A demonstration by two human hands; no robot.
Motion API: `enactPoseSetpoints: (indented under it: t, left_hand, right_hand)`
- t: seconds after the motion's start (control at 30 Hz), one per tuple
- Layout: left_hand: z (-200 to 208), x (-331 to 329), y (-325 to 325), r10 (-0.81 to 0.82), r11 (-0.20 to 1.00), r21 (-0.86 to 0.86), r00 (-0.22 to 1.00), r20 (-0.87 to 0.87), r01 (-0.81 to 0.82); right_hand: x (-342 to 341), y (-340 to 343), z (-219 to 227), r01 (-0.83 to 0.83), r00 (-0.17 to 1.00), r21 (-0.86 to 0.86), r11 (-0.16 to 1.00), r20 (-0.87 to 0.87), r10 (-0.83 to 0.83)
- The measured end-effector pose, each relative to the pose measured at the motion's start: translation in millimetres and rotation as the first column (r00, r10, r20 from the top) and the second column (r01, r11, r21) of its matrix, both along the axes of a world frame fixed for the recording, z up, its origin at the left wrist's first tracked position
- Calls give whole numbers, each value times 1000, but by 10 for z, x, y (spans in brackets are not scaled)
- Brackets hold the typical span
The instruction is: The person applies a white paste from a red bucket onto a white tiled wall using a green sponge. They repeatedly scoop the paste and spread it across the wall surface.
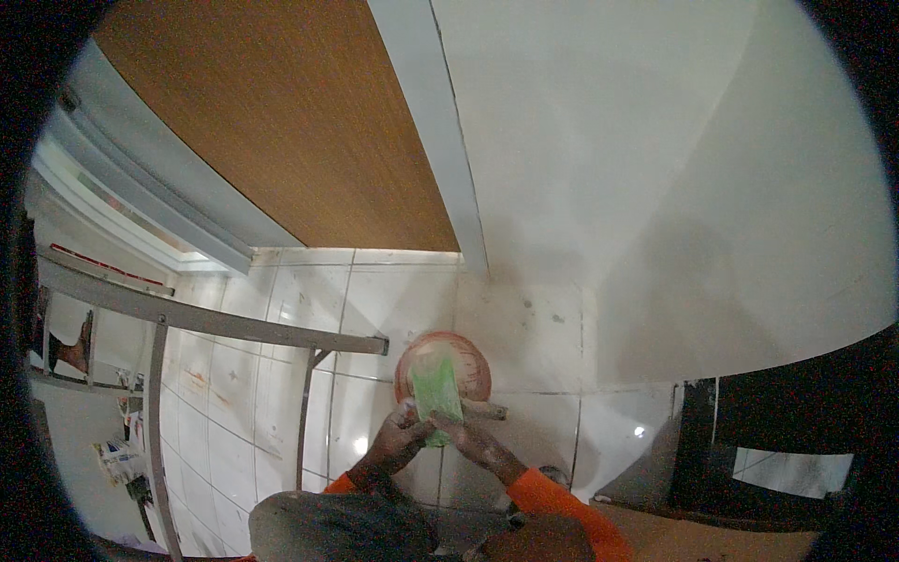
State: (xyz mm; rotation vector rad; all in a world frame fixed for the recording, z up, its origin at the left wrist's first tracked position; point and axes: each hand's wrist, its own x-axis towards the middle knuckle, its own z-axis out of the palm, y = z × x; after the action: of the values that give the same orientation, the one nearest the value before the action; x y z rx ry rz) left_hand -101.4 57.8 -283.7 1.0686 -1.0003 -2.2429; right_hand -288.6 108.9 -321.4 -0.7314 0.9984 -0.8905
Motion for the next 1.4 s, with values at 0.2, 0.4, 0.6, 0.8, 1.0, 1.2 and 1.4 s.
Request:
enactPoseSetpoints:
  t: [0.2,0.4,0.6,0.8,1.0,1.2,1.4]
  left_hand:
    - [-137,121,-77,10,990,-139,973,231,22]
    - [-177,394,-220,318,932,-303,846,428,-198]
    - [-650,409,-277,365,907,-405,692,623,-114]
    - [-913,471,-426,266,898,-439,759,594,29]
    - [-822,602,-495,270,908,-418,705,655,41]
    - [-743,1047,-538,208,954,-299,657,725,28]
    - [-814,1350,-525,320,839,-501,550,772,214]
  right_hand:
    - [-174,176,-418,72,995,-224,972,-58,-87]
    - [-294,-17,-49,283,823,303,910,411,-392]
    - [-480,-83,-20,175,552,314,933,754,-357]
    - [-594,-60,-95,249,410,352,902,805,-428]
    - [-835,-48,-155,314,656,244,917,642,-396]
    - [-991,-244,207,352,936,-138,926,36,-350]
    - [-1308,-517,-146,-176,264,-444,878,-881,-393]
